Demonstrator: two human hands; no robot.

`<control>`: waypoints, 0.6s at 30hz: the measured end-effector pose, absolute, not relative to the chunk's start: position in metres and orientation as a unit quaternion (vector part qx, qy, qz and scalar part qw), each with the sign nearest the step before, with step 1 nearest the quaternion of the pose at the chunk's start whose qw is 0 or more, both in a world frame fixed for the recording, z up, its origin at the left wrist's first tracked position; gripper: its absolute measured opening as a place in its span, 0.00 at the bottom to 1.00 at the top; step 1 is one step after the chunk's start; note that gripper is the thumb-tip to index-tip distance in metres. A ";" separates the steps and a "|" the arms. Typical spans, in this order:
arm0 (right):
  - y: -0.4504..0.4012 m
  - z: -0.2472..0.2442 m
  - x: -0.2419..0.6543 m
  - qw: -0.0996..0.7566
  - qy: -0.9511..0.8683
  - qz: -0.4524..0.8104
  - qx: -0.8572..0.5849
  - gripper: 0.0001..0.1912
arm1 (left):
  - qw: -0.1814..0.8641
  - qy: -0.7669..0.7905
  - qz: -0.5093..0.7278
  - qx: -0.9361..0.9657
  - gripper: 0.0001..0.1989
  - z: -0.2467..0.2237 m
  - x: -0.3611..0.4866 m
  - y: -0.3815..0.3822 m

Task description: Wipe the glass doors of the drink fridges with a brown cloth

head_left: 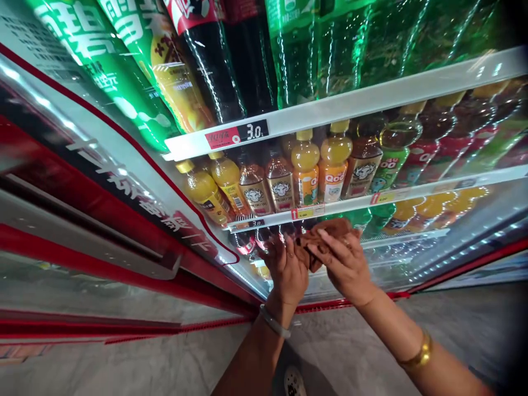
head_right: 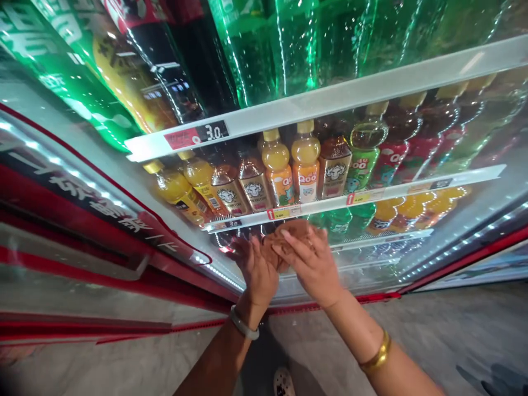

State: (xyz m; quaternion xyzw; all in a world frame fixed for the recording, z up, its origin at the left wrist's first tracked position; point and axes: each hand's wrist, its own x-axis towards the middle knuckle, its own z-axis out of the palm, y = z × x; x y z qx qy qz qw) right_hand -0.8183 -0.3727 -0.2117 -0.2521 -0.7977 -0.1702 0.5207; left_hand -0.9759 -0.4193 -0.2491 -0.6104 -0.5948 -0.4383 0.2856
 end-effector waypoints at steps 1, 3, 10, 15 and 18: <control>-0.368 -0.205 -0.813 0.531 -0.789 -0.173 -0.256 0.28 | 0.274 -0.604 -0.433 -0.611 0.37 -0.247 -0.970 -0.416; -0.361 -0.193 -0.811 0.554 -0.772 -0.177 -0.254 0.28 | 0.259 -0.614 -0.428 -0.610 0.37 -0.246 -0.959 -0.409; -0.345 -0.220 -0.792 0.532 -0.799 -0.220 -0.173 0.21 | 0.356 -0.569 -0.415 -0.614 0.37 -0.243 -0.944 -0.396; -0.330 -0.213 -0.757 0.540 -0.785 -0.231 -0.198 0.23 | 0.369 -0.600 -0.386 -0.595 0.39 -0.226 -0.928 -0.395; -0.333 -0.203 -0.770 0.594 -0.740 -0.208 -0.237 0.26 | 0.387 -0.606 -0.398 -0.570 0.39 -0.225 -0.913 -0.389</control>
